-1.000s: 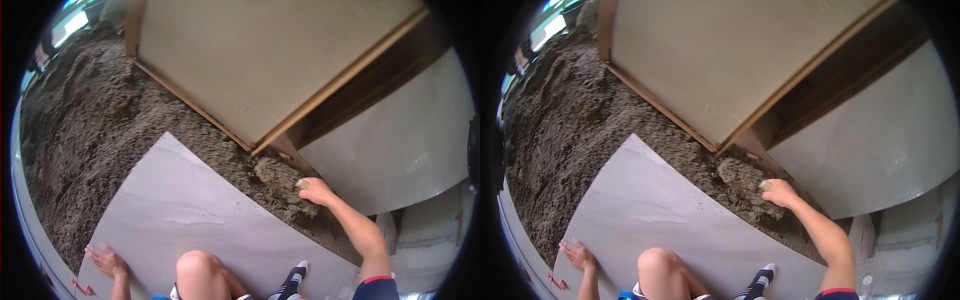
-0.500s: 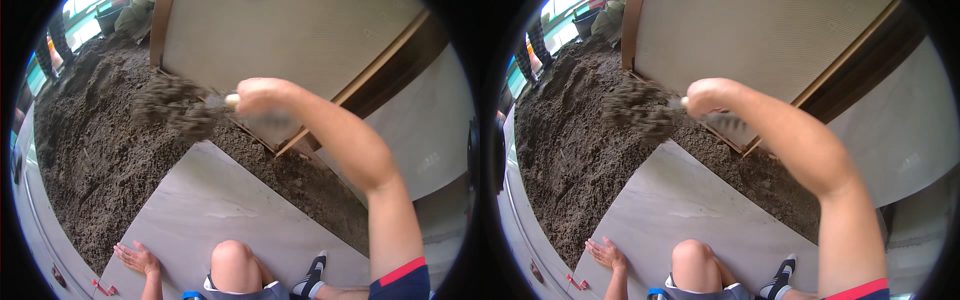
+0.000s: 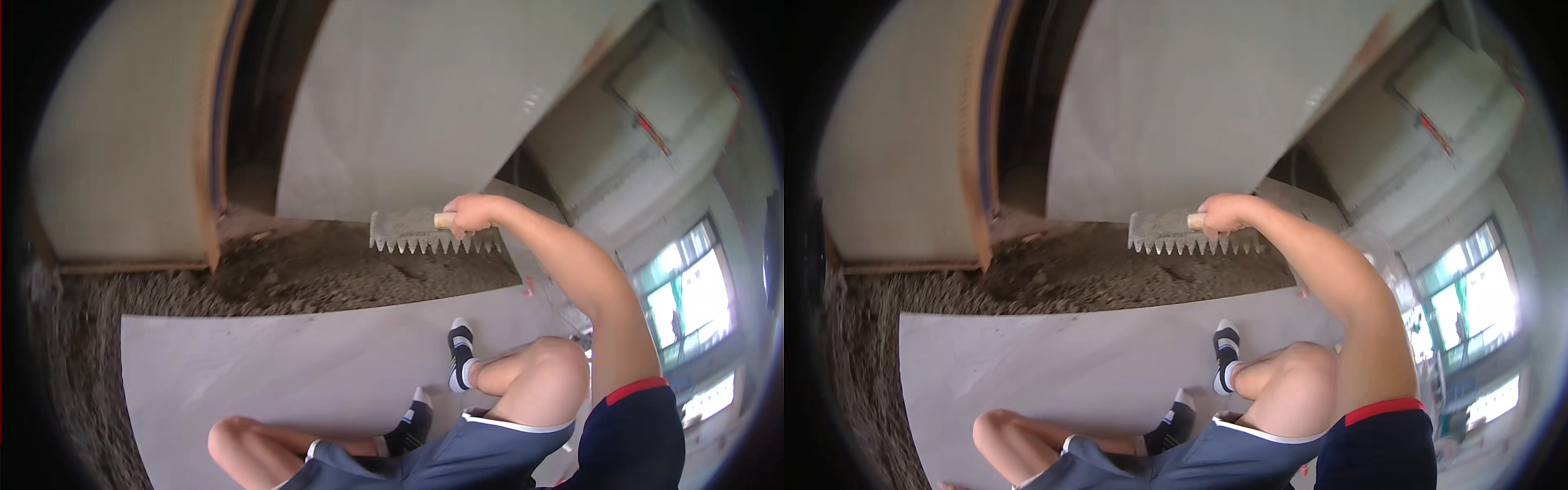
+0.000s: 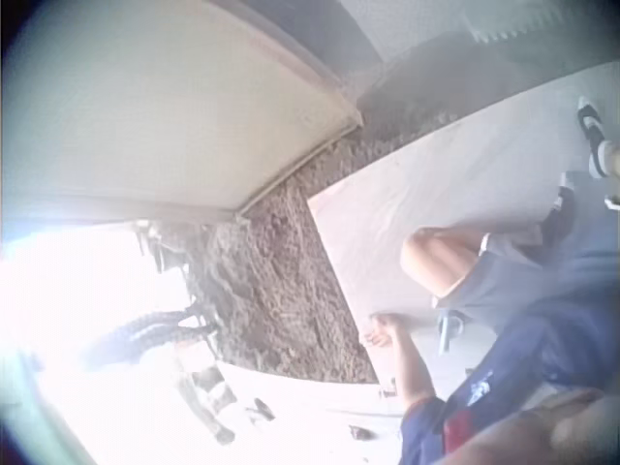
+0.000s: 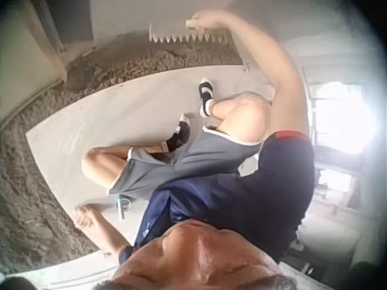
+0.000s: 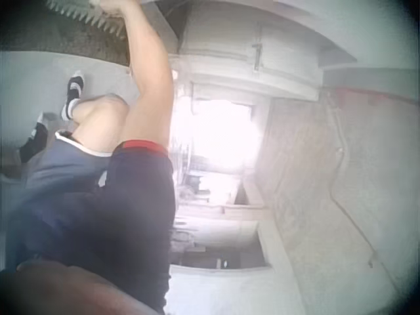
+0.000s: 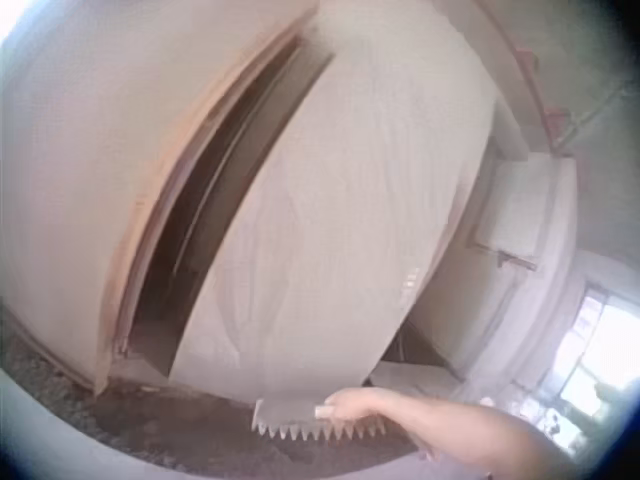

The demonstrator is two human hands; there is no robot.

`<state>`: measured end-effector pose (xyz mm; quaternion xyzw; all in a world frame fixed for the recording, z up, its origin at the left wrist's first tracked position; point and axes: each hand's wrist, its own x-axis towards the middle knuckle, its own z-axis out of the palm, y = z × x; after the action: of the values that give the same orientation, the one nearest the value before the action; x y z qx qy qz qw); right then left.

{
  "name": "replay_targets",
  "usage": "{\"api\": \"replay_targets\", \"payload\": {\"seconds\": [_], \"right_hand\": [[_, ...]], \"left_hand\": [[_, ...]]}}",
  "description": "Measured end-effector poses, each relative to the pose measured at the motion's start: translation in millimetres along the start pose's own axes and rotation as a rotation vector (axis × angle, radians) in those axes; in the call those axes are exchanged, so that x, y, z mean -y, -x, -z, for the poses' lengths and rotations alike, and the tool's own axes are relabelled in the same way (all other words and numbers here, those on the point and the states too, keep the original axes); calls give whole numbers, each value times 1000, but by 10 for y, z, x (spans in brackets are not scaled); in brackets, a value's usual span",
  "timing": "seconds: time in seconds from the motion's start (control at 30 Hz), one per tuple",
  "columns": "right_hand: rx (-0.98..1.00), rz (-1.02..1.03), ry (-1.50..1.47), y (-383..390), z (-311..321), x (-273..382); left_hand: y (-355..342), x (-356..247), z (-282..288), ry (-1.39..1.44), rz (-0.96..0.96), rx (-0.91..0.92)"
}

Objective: The person spreads and levels wet cement on the floor using a trowel and a notched trowel, and aligns floor tiles.

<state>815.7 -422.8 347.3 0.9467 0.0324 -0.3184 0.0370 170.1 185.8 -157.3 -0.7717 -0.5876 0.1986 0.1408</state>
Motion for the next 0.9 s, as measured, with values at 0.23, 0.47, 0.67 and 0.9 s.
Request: {"api": "replay_targets", "payload": {"seconds": [0.23,0.47,0.67,0.9], "right_hand": [[-171,-280,-42,230,-648,-2351],[-127,-416,204,-136,-983,-3195],[-135,-511,297,-936,-1065,-3584],[9,-497,470,-1382,-1165,-3828]], "left_hand": [[-294,-1479,955,224,-232,-206],[-187,-1969,962,295,-291,-185],[-157,-2606,766,322,-380,-99],[-90,-2951,801,390,-421,-32]]}}
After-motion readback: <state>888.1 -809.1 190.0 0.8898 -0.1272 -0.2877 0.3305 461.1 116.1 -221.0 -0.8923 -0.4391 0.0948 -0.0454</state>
